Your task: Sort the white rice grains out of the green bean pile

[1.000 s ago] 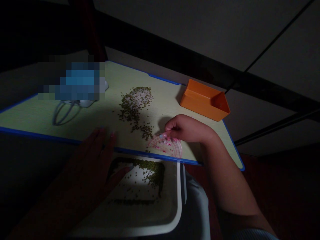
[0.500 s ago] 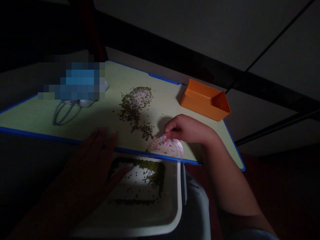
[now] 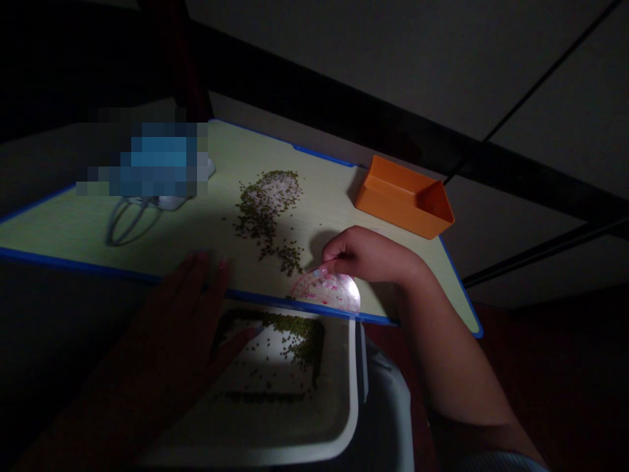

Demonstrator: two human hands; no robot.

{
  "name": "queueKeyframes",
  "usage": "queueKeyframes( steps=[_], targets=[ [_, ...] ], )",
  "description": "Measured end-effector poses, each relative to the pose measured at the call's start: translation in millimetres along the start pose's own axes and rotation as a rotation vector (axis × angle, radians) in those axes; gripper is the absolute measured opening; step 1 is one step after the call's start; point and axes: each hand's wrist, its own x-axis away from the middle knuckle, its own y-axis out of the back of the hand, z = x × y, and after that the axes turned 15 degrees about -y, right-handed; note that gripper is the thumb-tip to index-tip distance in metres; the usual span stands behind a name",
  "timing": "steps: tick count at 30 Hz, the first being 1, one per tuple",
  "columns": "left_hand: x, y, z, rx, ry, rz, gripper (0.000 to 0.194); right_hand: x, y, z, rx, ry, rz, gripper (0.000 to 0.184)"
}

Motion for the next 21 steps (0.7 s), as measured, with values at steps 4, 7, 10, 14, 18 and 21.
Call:
queueKeyframes(
  steps=[4, 7, 10, 14, 18, 21],
  targets=[
    [-0.3, -0.6, 0.2, -0.011, 0.001, 0.004, 0.082, 1.1, 0.1, 1.9, 0.000, -0.010, 0.014, 0.024],
    [-0.6, -1.7, 0.5, -0.008, -0.001, -0.011, 0.082, 1.9, 0.5, 2.3, -0.004, 0.014, 0.025, 0.025],
    [-0.7, -2.8, 0.7, -0.008, -0.008, -0.011, 0.082, 2.6, 0.8, 1.2, 0.005, 0.028, 0.033, 0.024],
    [-0.3, -2.9, 0.3, -0.014, -0.008, -0.008, 0.082, 2.9, 0.9, -0.7, -0.004, 0.014, 0.013, 0.022],
    [-0.1, -2.5, 0.5, -0.012, -0.017, -0.021, 0.082, 1.7, -0.2, 0.0, -0.013, 0.010, 0.007, 0.022],
    [-0.2, -2.1, 0.7, -0.015, -0.011, -0.024, 0.083, 0.5, -1.2, 2.2, 0.004, 0.007, 0.005, 0.021]
  ],
)
